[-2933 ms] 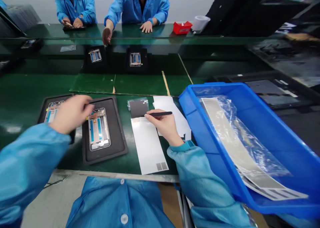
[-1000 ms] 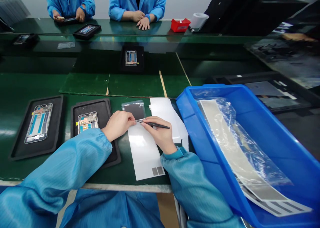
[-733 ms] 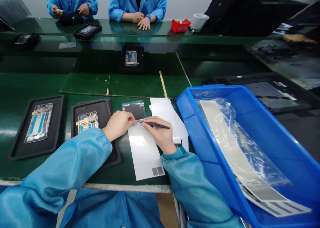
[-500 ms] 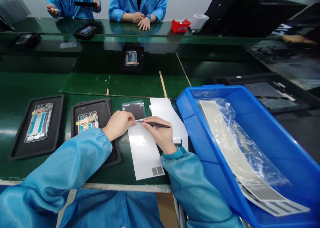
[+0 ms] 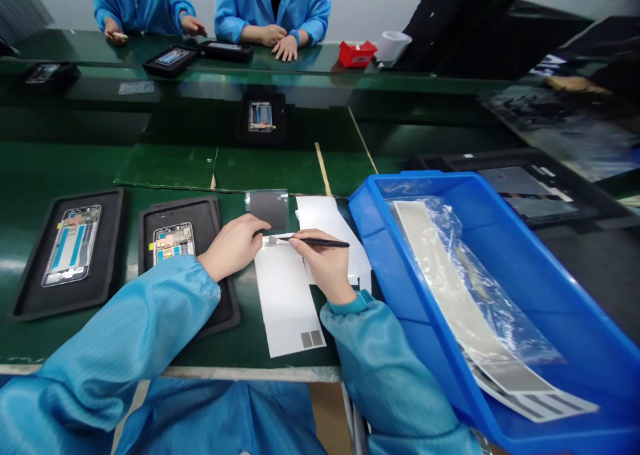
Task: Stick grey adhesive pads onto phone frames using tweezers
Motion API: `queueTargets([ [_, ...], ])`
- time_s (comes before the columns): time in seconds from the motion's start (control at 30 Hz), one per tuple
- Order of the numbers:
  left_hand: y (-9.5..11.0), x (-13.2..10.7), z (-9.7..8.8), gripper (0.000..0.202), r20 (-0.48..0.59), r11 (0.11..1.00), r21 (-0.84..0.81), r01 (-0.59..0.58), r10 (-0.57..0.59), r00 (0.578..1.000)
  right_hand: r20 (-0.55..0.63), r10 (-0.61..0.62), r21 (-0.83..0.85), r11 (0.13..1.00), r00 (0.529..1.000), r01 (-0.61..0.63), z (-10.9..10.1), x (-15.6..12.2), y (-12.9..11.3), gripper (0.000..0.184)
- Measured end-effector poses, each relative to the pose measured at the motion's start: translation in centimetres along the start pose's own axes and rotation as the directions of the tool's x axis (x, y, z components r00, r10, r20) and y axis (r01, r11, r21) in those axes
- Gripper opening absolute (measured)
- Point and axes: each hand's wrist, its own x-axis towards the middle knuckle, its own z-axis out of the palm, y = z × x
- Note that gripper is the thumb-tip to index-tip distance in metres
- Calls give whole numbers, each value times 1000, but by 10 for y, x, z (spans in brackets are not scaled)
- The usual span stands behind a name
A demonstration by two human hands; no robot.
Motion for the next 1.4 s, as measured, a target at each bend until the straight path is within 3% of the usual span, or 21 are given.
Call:
queueTargets([
  [0.23, 4, 0, -1, 14, -13, 996, -87, -28, 27, 1000, 24, -3, 20, 1000, 1000, 2, 1, -1, 0, 9],
  [0.83, 0, 1, 0, 16, -44, 980, -198, 0, -9, 999, 36, 49, 70, 996, 998, -52, 1, 0, 3, 12],
  [1.0, 3, -2, -3, 20, -65, 974, -223, -35, 21, 998, -28, 56, 74, 996, 998, -54, 2, 1, 2, 13],
  [1.1, 5, -3, -8, 22, -99, 973, -227, -37, 14, 995, -55, 53, 45, 998, 997, -50, 3, 1, 0, 15],
  [1.23, 6, 0, -20, 24, -170, 981, -188, 54, -87, 982, -76, 49, 19, 999, 996, -48, 1, 1, 0, 18],
  [1.4, -1, -14, -58, 23, -196, 988, -134, 74, -100, 975, -109, 48, 46, 998, 993, -43, -2, 3, 6, 18],
])
